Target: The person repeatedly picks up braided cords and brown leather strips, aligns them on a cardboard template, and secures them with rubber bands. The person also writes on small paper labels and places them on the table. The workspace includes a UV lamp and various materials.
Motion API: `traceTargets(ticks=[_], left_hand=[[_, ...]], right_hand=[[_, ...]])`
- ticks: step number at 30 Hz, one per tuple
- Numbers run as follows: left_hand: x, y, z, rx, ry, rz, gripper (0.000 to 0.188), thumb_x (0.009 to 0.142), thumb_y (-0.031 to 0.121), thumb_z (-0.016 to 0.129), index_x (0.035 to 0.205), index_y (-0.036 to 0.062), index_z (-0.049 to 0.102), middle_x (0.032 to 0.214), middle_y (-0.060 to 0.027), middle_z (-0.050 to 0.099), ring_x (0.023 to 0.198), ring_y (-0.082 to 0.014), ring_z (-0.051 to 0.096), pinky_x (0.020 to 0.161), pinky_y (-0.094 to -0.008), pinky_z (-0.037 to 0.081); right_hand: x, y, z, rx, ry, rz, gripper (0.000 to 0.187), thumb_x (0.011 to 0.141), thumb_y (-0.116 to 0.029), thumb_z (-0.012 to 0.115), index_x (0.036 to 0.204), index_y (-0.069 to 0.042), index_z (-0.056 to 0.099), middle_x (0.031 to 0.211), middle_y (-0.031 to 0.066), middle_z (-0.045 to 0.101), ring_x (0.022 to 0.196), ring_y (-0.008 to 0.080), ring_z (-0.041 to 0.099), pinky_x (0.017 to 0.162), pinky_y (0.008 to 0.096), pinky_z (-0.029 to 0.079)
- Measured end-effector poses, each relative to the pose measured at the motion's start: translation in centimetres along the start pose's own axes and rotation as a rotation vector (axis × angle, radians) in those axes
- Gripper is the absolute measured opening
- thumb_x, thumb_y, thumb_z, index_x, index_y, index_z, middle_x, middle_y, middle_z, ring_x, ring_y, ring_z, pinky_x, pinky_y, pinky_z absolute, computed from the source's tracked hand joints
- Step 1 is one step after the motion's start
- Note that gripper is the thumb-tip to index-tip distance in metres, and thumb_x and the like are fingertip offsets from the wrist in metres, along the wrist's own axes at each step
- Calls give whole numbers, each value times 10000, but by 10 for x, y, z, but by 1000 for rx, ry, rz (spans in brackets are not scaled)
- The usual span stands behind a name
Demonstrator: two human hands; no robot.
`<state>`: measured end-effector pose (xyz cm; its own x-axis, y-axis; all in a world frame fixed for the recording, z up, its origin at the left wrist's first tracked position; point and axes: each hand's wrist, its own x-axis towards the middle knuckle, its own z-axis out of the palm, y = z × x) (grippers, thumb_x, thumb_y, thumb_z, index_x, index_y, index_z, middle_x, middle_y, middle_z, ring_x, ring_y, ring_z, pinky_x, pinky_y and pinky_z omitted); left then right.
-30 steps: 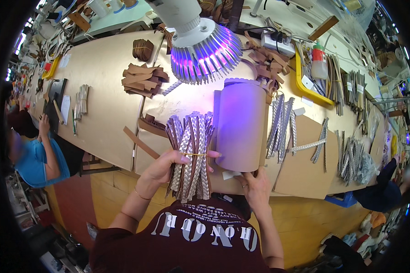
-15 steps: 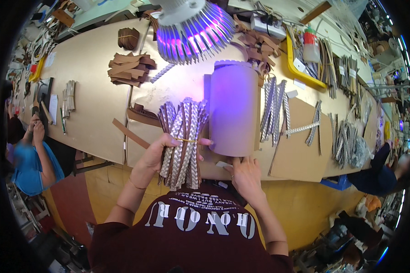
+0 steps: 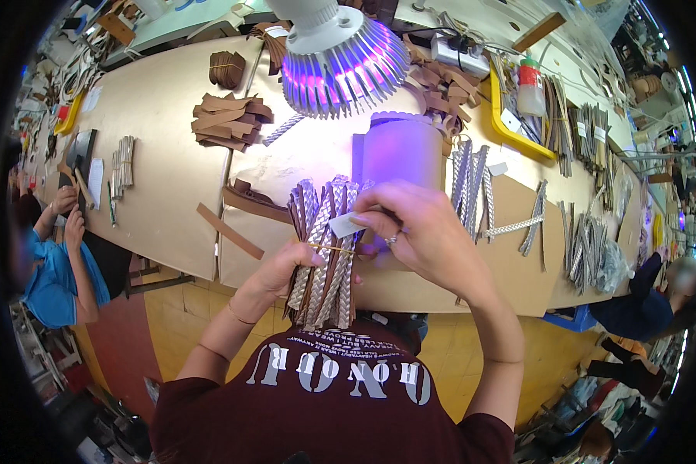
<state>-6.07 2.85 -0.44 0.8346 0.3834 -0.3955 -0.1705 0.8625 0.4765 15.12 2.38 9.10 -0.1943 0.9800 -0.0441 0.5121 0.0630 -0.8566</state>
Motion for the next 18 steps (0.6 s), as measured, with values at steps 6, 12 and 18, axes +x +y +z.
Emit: traceTargets(ticks=[6, 12, 18], left_hand=[[-3, 2, 12, -4, 60, 70, 527, 839, 43, 453, 1354, -42, 379, 1225, -209, 588, 943, -304, 679, 808, -395, 583], [-3, 5, 13, 181, 185, 5, 504, 880, 159, 443, 1309, -105, 431, 1193, -229, 613, 918, -321, 689, 833, -398, 568], [-3, 0, 5, -171, 34, 65, 474, 901, 252, 469, 1278, -35, 449, 1099, -196, 634, 912, -292, 684, 794, -392, 584]], right_hand=[[20, 0, 0, -231, -188, -127, 98, 836, -95, 687, 907, -28, 674, 779, 113, 655, 674, 255, 633, 643, 346, 489], [29, 0, -8, -237, -443, -217, 112, 825, -113, 695, 903, -34, 679, 777, 121, 644, 731, 289, 635, 668, 379, 493], [30, -2, -1, -145, -383, -269, 143, 833, -150, 672, 927, -43, 685, 848, 122, 585, 742, 346, 605, 695, 425, 483]])
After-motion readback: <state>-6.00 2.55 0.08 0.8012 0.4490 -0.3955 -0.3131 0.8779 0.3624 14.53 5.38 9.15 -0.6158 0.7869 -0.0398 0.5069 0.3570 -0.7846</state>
